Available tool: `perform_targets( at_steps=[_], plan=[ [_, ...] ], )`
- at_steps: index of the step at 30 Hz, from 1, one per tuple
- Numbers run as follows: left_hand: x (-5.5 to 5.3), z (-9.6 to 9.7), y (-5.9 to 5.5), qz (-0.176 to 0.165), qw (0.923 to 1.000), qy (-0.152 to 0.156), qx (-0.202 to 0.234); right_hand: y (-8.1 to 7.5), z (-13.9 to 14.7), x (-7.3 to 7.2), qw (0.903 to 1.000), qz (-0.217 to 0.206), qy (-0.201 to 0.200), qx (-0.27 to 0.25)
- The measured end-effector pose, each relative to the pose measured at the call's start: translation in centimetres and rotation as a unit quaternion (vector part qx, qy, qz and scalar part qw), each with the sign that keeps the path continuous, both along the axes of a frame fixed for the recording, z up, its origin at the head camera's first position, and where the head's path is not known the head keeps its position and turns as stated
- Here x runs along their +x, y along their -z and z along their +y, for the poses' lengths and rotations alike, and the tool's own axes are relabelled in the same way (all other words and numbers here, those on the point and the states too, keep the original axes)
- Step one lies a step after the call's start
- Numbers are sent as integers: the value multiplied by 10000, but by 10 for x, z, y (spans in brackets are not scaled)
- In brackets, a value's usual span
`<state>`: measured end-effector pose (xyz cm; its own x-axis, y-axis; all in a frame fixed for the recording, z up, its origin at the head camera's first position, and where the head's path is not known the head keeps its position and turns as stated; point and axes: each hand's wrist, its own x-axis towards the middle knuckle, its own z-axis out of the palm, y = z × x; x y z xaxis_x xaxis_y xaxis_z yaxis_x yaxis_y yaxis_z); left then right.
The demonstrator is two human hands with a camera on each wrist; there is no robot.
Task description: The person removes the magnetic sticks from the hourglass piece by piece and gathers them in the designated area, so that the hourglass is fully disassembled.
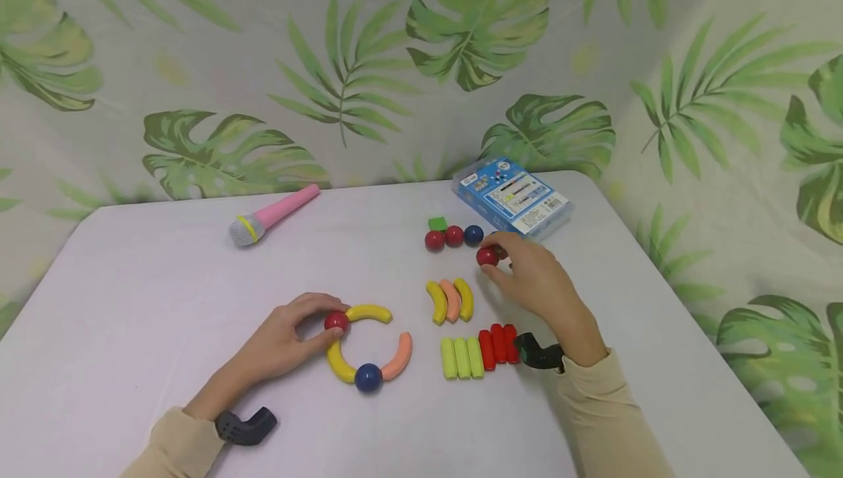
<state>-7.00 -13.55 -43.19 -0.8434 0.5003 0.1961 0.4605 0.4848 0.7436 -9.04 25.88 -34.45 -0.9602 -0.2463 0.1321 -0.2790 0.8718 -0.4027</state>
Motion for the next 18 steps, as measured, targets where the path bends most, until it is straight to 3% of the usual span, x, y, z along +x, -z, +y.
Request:
perform_targets(
  at_steps=[5,11,18],
  plan=[
    [1,0,0,23,10000,-15,49,10,24,-9,9991,171,360,-165],
    [3,0,1,-54,10000,-35,42,23,38,-15,9976,4,599,-346],
    [1,0,-1,-47,10000,-55,16,33,43,-22,9955,-220,905,-195]
  ],
)
